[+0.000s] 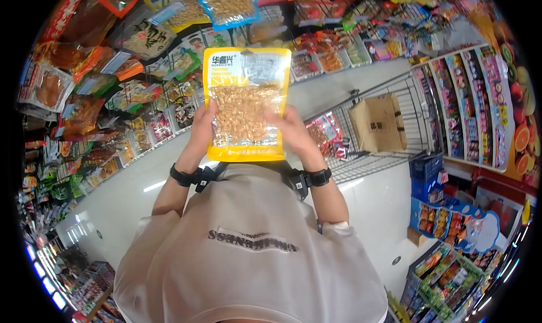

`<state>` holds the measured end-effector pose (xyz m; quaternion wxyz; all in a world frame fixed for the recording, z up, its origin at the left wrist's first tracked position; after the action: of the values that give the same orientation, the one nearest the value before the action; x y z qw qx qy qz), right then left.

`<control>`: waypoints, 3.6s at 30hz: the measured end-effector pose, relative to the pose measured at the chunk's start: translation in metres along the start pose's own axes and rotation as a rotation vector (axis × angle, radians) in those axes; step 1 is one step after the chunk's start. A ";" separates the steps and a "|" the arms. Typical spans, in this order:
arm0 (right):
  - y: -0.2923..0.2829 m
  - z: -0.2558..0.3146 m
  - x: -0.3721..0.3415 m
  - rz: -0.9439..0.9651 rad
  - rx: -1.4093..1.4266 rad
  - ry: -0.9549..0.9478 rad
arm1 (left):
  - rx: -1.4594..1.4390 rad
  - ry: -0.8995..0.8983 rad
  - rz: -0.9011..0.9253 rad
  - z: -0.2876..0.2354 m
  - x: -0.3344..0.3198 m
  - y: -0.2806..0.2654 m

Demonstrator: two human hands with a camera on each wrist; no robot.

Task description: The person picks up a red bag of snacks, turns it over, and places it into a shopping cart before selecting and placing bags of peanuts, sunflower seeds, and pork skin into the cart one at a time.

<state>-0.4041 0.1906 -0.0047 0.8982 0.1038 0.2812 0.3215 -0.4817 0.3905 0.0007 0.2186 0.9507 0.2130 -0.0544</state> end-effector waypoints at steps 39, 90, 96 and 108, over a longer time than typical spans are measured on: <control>0.214 -0.120 0.008 0.154 -0.275 0.073 | 0.193 0.276 -0.217 -0.016 -0.166 -0.199; -0.116 -0.082 -0.234 -0.737 0.238 -0.263 | 0.194 -0.199 0.606 0.090 -0.108 0.185; -0.123 -0.053 -0.200 -0.945 0.345 -0.235 | 0.153 -0.252 0.688 0.108 -0.040 0.204; -0.121 -0.036 -0.186 -1.203 0.486 -0.169 | -0.016 -0.561 0.946 0.109 0.014 0.241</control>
<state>-0.4800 -0.0210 0.0024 0.8912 0.1530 0.2834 -0.3193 -0.3668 0.1518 -0.0051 0.2749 0.8901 -0.3035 -0.1999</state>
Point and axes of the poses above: each hand's wrist, its own x-axis towards the middle knuckle, its own y-axis out of the palm, z = x × y, the point moved 3 cm from there along x, towards the middle knuckle, and after that the axes turned 10 degrees about y, right-handed, at the moved point
